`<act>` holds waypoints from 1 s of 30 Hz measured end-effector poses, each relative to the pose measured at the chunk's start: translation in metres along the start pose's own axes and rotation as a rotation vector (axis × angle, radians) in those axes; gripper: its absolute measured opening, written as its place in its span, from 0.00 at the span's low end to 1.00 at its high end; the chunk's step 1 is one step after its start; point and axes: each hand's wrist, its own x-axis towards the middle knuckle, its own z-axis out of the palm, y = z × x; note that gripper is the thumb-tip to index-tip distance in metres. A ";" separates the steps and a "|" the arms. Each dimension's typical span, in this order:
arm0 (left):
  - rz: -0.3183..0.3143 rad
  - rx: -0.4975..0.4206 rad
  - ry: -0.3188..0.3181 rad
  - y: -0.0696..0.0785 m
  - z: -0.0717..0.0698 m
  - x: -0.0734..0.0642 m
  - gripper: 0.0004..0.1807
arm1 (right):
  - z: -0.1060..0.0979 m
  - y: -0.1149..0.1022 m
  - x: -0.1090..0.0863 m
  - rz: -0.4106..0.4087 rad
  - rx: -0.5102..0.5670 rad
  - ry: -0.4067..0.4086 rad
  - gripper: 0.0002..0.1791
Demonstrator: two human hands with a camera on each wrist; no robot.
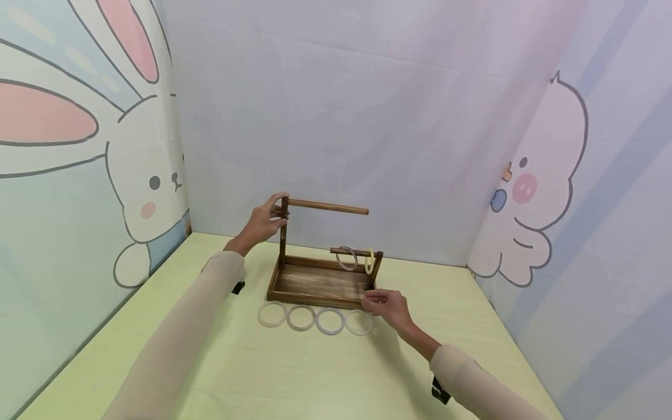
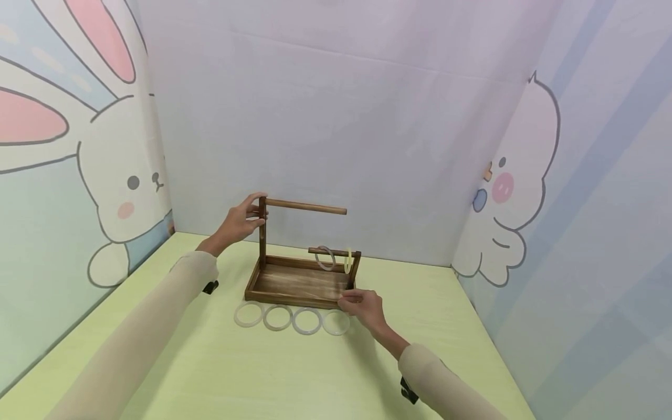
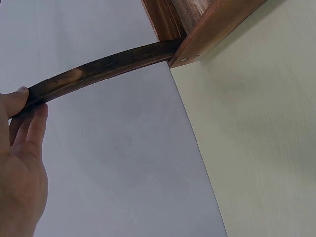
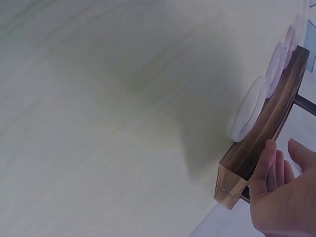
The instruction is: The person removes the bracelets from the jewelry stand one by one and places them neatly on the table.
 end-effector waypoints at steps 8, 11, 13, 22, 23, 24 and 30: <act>0.000 0.014 -0.001 -0.001 0.001 0.000 0.40 | 0.008 -0.015 0.013 -0.067 0.027 0.039 0.11; 0.007 0.024 0.003 -0.001 0.001 0.000 0.40 | 0.010 -0.018 0.018 -0.103 0.006 0.062 0.12; 0.009 0.028 0.004 -0.001 0.001 0.000 0.40 | 0.012 -0.019 0.022 -0.105 -0.005 0.082 0.13; 0.016 0.023 0.006 0.000 0.000 0.001 0.41 | 0.020 -0.024 0.033 -0.087 0.032 0.139 0.19; 0.014 0.020 0.006 -0.001 0.000 0.001 0.41 | 0.021 -0.025 0.034 -0.088 0.027 0.148 0.20; 0.013 0.020 0.006 -0.001 0.000 0.001 0.41 | 0.022 -0.025 0.035 -0.087 0.027 0.157 0.20; 0.008 0.006 0.000 -0.002 0.001 0.000 0.41 | 0.029 -0.026 0.039 -0.086 0.053 0.190 0.19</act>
